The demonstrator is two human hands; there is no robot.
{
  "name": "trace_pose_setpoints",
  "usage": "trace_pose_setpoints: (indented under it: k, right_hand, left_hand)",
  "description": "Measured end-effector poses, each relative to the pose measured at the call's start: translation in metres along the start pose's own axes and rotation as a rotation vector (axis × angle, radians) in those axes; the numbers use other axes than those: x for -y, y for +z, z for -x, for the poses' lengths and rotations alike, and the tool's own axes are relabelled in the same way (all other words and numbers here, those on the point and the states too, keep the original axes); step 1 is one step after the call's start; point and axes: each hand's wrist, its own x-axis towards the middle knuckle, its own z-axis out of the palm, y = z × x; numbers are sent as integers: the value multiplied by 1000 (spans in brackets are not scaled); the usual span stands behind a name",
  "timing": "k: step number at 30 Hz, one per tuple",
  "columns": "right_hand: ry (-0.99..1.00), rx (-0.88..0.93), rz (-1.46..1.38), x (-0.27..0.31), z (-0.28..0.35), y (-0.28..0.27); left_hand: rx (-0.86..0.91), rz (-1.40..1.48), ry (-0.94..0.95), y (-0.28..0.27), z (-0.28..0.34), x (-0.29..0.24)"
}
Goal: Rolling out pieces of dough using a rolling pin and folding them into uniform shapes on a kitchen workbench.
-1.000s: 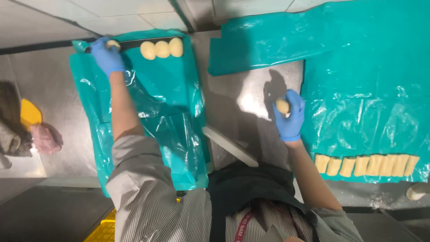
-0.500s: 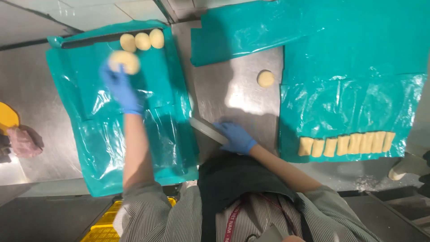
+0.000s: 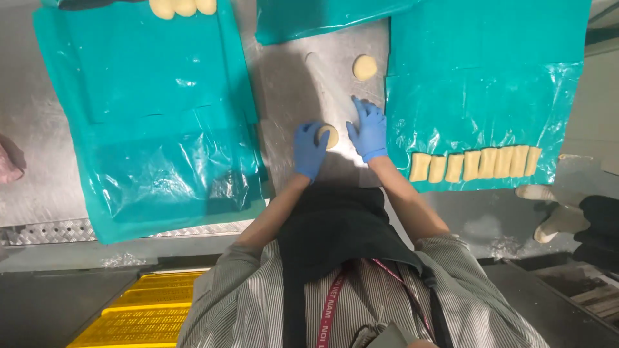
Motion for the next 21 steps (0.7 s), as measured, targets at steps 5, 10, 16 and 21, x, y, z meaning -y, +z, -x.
trace_pose_setpoints:
  k: [5, 10, 16, 21]
  right_hand:
    - [-169, 73, -384, -4, 28, 36]
    - [-20, 182, -634, 6, 27, 32]
    - [-27, 126, -660, 0, 37, 44]
    - [51, 119, -538, -4, 45, 57]
  left_hand:
    - [7, 21, 144, -6, -4, 15]
    - [138, 131, 45, -4, -10, 37]
    - [84, 201, -10, -7, -7, 39]
    - [114, 165, 39, -10, -3, 18]
